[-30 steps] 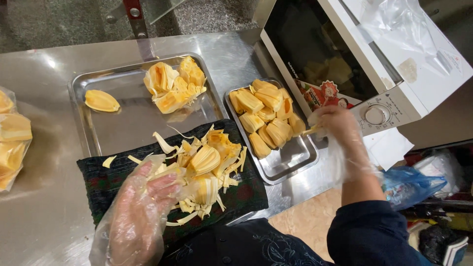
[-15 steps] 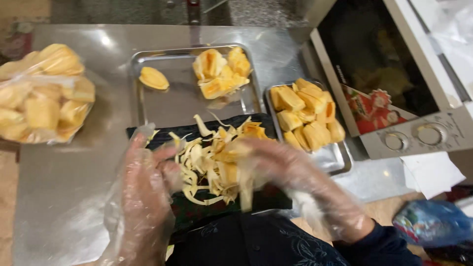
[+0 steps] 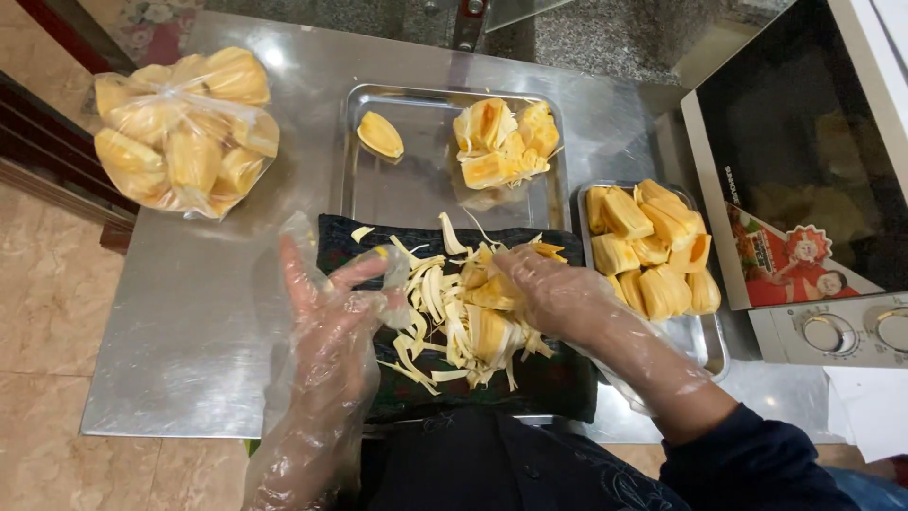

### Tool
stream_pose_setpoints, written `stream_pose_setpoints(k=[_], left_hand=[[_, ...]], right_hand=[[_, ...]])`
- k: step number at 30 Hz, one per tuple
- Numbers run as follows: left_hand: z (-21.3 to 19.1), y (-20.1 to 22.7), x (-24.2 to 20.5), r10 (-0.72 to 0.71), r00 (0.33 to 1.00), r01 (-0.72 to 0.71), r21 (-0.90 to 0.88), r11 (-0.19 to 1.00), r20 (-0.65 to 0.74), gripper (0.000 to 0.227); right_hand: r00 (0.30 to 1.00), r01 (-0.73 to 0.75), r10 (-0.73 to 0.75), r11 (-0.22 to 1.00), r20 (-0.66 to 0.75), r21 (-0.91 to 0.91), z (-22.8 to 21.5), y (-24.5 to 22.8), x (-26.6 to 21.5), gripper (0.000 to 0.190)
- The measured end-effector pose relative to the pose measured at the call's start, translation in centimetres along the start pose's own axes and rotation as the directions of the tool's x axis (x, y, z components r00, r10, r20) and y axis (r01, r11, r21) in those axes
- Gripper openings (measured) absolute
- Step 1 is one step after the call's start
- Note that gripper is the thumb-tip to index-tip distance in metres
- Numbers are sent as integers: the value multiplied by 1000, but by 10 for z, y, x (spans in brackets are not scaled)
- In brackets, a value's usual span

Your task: Shredding jackfruit segments by hand into thin strips

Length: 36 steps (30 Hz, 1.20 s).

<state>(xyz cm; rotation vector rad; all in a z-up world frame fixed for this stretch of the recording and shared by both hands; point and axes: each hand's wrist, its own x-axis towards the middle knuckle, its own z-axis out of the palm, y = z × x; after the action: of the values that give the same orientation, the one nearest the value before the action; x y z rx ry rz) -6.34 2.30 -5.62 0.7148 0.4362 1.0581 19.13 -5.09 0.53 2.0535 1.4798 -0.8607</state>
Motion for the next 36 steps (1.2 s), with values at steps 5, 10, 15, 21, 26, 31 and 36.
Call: stream_pose_setpoints(k=[5,10,15,21,26,31,36], left_hand=[[0,-11,2,-34,993,38,40,998,-113,96],[-7,-15,1,-102,987,106,26,994,-125,87],[36,22,2,-321,929,330,16,944,-182,99],[77,49,-1,-502,864,257,843,472,17,98],[64,9,4,-565,825,352,772,530,11,95],[94,24,-1,-553,831,547,261,795,-60,102],[43,-30,-13,-408,891,426,-53,903,197,113]], right_hand=[[984,79,-103,984,-144,-161,22,11,30,72],[984,91,-83,995,-160,42,-5,12,1,71],[949,309,-160,647,-273,697,-9,30,-17,68],[984,156,-99,87,-147,984,2,27,-16,89],[979,-101,174,-41,107,994,-71,-68,-107,80],[914,379,-26,408,-405,830,-6,-20,-47,66],[671,621,-170,661,-721,422,20,-8,-33,55]])
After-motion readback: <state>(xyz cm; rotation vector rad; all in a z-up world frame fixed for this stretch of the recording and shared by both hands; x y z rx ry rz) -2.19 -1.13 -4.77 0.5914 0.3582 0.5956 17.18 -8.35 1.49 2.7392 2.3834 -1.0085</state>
